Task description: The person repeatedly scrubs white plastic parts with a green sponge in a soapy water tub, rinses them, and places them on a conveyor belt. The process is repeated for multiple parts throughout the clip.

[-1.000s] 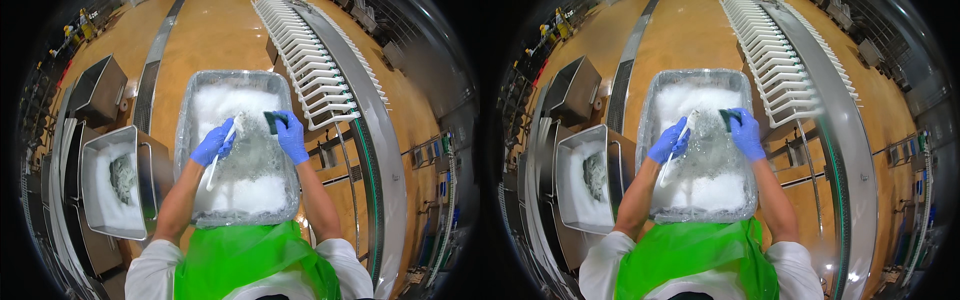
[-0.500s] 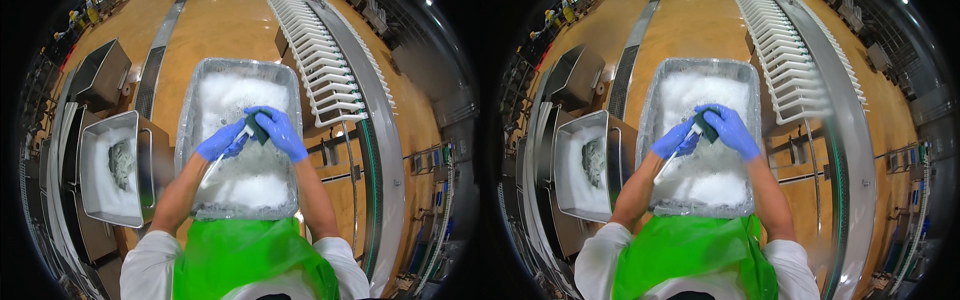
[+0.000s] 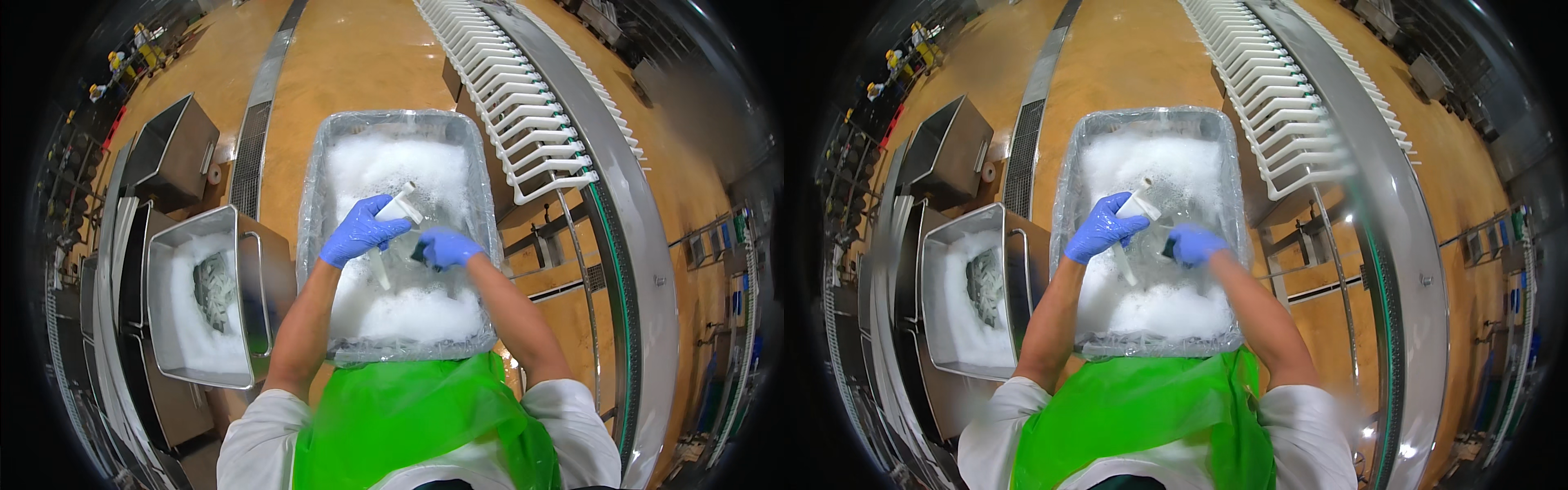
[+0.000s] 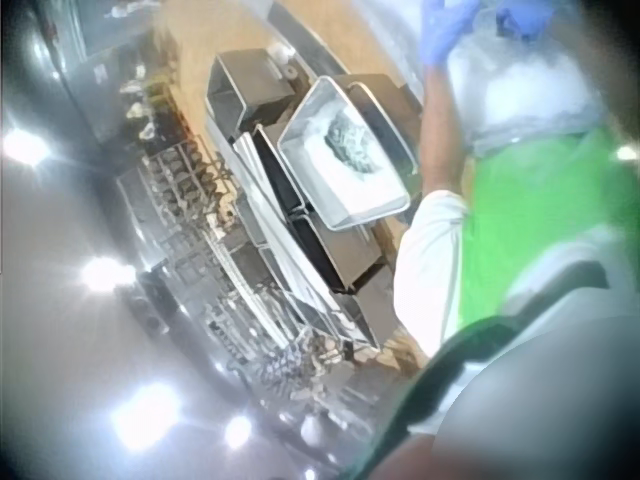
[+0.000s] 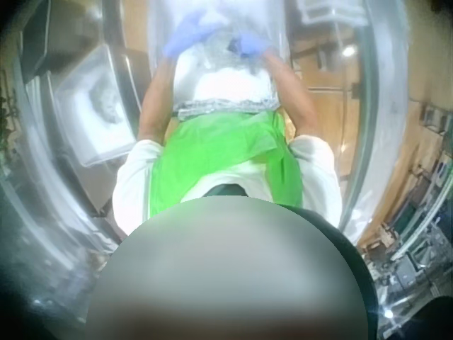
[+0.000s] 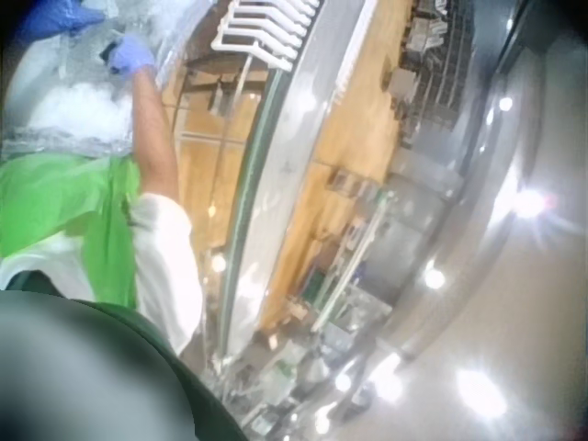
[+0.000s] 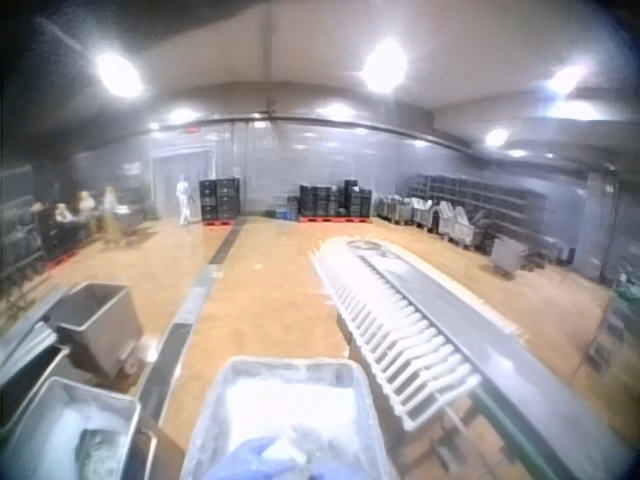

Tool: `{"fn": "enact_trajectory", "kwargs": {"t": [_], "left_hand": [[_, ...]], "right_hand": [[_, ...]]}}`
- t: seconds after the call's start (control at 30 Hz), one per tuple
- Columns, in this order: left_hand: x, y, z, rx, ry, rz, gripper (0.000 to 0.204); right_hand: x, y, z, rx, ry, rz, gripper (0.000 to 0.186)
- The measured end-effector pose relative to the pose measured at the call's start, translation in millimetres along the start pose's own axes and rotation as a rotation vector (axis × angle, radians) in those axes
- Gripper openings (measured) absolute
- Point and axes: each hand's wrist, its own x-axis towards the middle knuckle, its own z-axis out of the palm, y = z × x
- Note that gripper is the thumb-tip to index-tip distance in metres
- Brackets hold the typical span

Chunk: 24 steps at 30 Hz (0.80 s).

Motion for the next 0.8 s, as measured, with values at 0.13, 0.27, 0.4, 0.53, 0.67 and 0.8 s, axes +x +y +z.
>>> {"fn": "enact_trajectory", "kwargs": {"t": [0.13,0.27,0.4,0.53,0.67,0.8], "left_hand": [[3.6,-2.3,0.3,0.077,-0.006,-0.075,0.046],[9.0,-0.3,17.2,0.157,0.011,0.01,0.074],[5.7,-1.0,7.4,0.209,-0.062,0.073,0.077],[4.1,-18.3,2.0,0.593,0.021,0.233,0.049],[17.8,-45.3,-12.5,0.913,0.144,0.21,0.028],[17.3,-41.4,19.0,0.817,0.055,0.307,0.018]], "right_hand": [[-44.2,-14.2,-33.4,1.043,0.163,-0.294,0.036],[-54.7,-40.1,-34.9,1.111,0.259,-0.524,0.035],[-50.7,-31.9,-14.7,1.102,0.163,-0.389,0.03],[-51.2,-7.7,12.6,1.254,0.051,-0.255,0.032],[-74.0,-10.7,6.3,0.751,0.49,-0.071,0.029],[-61.9,-43.8,-2.5,0.709,0.742,-0.236,0.031]]}}
